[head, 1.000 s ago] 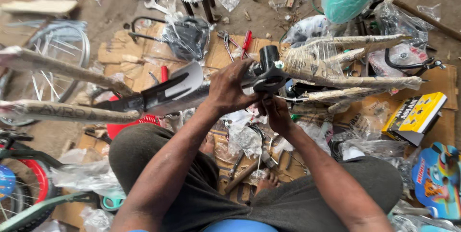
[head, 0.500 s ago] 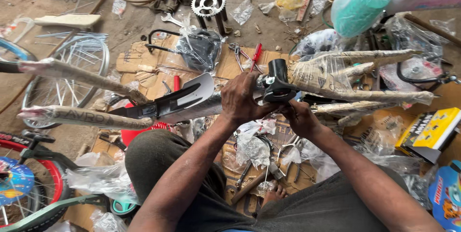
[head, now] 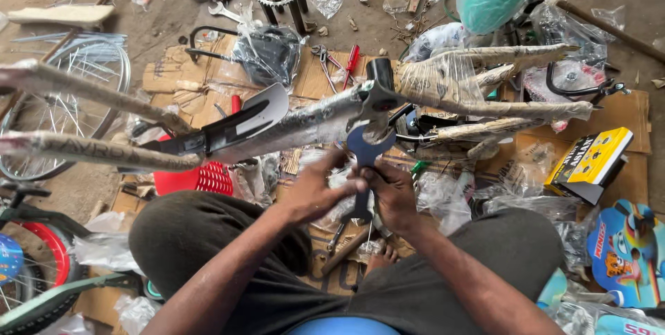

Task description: The person sits on the floor and uses a wrench to tighten the stem bolts on a bicycle handlebar. They then remove the stem, insert a bolt, and reattach the stem to the frame, tightening it again with the wrench.

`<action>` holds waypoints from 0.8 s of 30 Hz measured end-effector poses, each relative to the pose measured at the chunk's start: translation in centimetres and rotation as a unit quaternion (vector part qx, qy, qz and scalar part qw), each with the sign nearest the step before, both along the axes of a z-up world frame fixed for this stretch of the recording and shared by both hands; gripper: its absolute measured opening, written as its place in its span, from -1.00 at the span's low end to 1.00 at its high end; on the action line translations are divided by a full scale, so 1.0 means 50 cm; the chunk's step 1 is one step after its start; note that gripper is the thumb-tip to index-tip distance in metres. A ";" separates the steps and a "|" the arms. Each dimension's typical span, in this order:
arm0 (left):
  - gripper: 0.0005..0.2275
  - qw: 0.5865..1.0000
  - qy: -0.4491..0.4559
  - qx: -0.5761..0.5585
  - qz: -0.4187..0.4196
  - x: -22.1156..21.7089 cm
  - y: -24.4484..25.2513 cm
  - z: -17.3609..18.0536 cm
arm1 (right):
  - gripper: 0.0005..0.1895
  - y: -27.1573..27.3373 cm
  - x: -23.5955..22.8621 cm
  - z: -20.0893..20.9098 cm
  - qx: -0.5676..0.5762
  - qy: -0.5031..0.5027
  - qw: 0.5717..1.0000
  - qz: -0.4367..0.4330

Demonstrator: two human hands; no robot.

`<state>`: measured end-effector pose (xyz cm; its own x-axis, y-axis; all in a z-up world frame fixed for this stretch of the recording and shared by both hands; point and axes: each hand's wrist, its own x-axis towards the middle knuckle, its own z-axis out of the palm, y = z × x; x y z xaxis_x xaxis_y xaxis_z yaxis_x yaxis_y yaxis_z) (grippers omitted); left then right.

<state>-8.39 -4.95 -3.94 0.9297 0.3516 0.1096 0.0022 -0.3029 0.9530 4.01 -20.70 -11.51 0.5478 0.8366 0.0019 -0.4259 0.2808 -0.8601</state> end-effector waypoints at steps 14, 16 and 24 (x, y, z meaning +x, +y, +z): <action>-0.76 0.752 0.189 0.630 -0.043 0.026 0.138 0.285 | -0.93 -0.017 0.197 0.146 -0.008 -0.579 0.742 -0.336; -0.73 0.680 0.170 0.711 -0.056 0.065 0.137 0.323 | -0.94 -0.038 0.203 0.175 -0.062 -0.602 0.708 -0.364; -0.72 0.597 0.248 0.758 -0.091 0.162 0.089 0.403 | -0.94 -0.065 0.209 0.208 -0.096 -0.570 0.739 -0.346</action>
